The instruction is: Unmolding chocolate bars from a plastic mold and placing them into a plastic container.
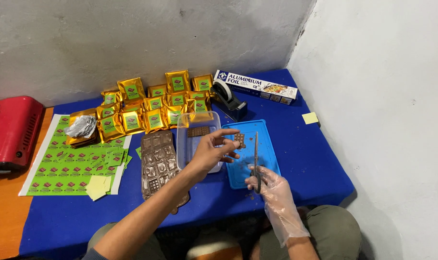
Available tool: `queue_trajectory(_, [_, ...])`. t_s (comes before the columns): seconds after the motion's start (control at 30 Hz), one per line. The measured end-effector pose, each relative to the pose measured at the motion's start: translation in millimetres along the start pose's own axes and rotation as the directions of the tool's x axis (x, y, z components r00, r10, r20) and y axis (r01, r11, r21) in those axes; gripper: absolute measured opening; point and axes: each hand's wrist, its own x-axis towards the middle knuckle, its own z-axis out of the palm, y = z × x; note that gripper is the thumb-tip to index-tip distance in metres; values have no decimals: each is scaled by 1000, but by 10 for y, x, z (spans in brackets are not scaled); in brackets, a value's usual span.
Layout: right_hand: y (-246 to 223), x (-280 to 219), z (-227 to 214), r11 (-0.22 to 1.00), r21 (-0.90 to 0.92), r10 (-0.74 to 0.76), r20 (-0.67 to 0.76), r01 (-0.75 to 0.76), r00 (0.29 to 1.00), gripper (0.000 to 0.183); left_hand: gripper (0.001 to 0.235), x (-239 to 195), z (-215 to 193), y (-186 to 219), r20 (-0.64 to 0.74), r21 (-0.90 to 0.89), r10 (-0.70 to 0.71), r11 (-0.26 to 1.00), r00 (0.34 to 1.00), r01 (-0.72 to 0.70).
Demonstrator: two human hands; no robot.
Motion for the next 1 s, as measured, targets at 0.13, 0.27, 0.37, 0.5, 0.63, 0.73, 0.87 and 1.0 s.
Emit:
queue_trajectory(0.13, [56, 5, -41, 992, -40, -111, 119, 117, 987, 44, 30, 79, -24, -123, -19, -98, -37, 995, 999, 35])
queue_trajectory(0.27, [75, -32, -11, 989, -131, -56, 124, 72, 991, 36, 30, 151, -47, -278, -19, -197, -13, 980, 1000, 9])
queue_trajectory(0.37, [144, 6, -7, 983, -142, -92, 172, 117, 981, 35, 30, 227, -68, -338, -36, -276, 9, 961, 999, -19])
queue_trajectory(0.5, [116, 15, 8, 972, -192, -100, 197, 138, 975, 33, 39, 280, -72, -354, -48, -330, 22, 943, 999, -37])
queue_trajectory(0.63, [192, 50, -28, 983, -162, -57, 201, 90, 978, 35, 38, 290, -50, -409, -63, -346, 28, 937, 998, -48])
queue_trajectory(0.73, [208, 87, -43, 986, -133, -70, 196, 97, 978, 37, 37, 329, -33, -402, -73, -349, 34, 936, 997, -57])
queue_trajectory(0.87, [252, 102, -61, 980, -143, -107, 225, 141, 968, 33, 34, 317, -24, -403, -86, -333, 24, 942, 996, -51])
queue_trajectory(1.0, [255, 98, -54, 988, -119, -76, 202, 102, 976, 34, 34, 311, -8, -388, -106, -310, -16, 951, 994, -18])
